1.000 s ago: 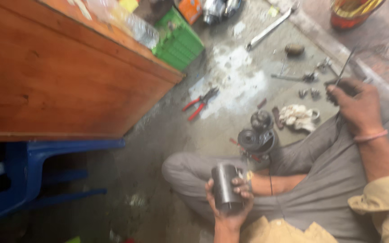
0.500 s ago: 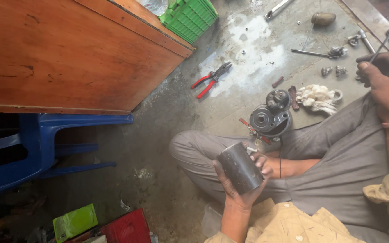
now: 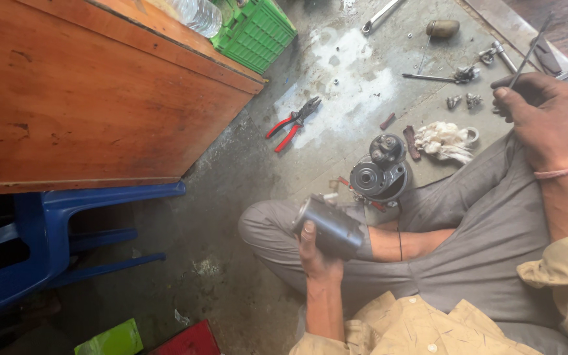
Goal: The person sits on the workshop floor disassembling and servicing a starter motor. They wipe components with a white cloth, remove and fit the end cap by hand, tap parts with a hammer, and file or scrape a metal part with a flat file.
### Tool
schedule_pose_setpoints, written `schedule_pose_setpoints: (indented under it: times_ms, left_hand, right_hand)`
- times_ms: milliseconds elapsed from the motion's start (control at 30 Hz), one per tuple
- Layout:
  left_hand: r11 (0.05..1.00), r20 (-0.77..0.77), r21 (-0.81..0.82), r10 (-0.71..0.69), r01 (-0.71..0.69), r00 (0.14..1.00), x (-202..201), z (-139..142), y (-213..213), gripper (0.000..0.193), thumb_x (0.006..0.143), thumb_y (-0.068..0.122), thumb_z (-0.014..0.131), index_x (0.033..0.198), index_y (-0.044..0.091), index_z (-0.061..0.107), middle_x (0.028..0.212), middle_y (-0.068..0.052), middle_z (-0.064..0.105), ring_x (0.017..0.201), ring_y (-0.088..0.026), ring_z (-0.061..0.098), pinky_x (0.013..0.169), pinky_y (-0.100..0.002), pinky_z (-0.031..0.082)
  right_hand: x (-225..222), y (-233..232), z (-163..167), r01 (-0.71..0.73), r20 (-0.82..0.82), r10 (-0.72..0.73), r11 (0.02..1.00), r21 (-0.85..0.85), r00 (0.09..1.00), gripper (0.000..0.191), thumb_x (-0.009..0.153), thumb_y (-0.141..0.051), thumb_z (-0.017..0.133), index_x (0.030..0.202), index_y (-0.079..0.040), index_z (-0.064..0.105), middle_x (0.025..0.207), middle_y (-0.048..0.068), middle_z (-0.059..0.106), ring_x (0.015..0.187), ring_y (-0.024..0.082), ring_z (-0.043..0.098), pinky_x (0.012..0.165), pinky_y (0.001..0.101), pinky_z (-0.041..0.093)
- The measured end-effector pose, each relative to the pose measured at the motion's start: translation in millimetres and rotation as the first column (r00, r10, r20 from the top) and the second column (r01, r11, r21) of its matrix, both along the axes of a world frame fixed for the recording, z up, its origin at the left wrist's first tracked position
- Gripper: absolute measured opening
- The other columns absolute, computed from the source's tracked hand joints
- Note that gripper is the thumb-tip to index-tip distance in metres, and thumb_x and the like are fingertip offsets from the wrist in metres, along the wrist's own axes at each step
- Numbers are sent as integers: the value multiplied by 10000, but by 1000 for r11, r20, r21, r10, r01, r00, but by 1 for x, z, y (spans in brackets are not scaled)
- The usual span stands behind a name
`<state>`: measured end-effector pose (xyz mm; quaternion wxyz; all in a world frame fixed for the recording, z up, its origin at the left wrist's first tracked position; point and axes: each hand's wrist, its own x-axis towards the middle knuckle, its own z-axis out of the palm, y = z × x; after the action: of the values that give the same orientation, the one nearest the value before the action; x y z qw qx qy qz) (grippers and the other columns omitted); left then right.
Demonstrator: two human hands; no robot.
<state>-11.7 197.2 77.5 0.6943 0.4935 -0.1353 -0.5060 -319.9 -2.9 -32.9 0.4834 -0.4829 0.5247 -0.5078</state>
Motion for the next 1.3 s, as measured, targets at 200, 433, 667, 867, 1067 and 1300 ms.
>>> schedule_pose_setpoints:
  times_ms: [200, 433, 667, 867, 1067, 1300]
  left_hand:
    - [979, 247, -146, -103, 142, 964, 4, 23, -35, 789, 737, 321, 899, 1332, -70, 560, 1219, -176, 654, 1123, -278, 652, 1022, -421, 519]
    - [985, 389, -119, -72, 128, 918, -2, 14, -55, 759, 673, 82, 892, 1343, -81, 576, 1230, -161, 649, 1138, -257, 648, 1020, -386, 515]
    - [996, 593, -40, -41, 80, 804, -15, 14, -64, 704, 659, 22, 885, 1304, -41, 609, 1282, -156, 679, 1153, -231, 668, 1028, -364, 543]
    - [997, 698, 7, -60, 77, 713, -28, 26, -73, 699, 660, 30, 904, 1291, -21, 607, 1284, -133, 679, 1144, -204, 674, 1004, -346, 557]
    - [997, 827, 40, -73, 71, 558, -35, 32, -77, 662, 690, 43, 914, 1281, -39, 630, 1191, -138, 718, 1070, -188, 706, 967, -330, 579]
    - [999, 835, 5, -24, 37, 549, -50, 29, -79, 664, 702, 63, 918, 1285, -49, 620, 1157, -119, 729, 1041, -183, 725, 935, -306, 598]
  right_hand:
    - [6, 1, 15, 2, -37, -2, 1000, -5, 999, 102, 1082, -32, 700, 1119, 62, 716, 934, 68, 708, 861, 97, 658, 758, 233, 511]
    - [9, 0, 21, 37, -25, -36, 998, 53, 999, 123, 1042, -53, 713, 1139, 22, 729, 954, 44, 718, 832, 69, 639, 711, 224, 484]
    - [9, 1, 21, 28, -59, -26, 999, 34, 998, 126, 1045, -60, 724, 1142, 21, 729, 952, 39, 721, 827, 59, 631, 696, 222, 472]
    - [9, 1, 17, 28, -55, -27, 1000, 12, 998, 105, 1052, -61, 732, 1085, 37, 716, 954, 39, 717, 833, 55, 628, 702, 221, 475]
    - [8, 0, 15, 25, -100, -24, 1000, 3, 995, 109, 1060, -66, 737, 1067, 40, 714, 903, 47, 711, 800, 62, 609, 675, 236, 459]
    - [10, 1, 18, 27, -119, -27, 1000, -7, 993, 127, 1055, -65, 728, 1013, 53, 709, 894, 44, 701, 779, 58, 595, 669, 239, 453]
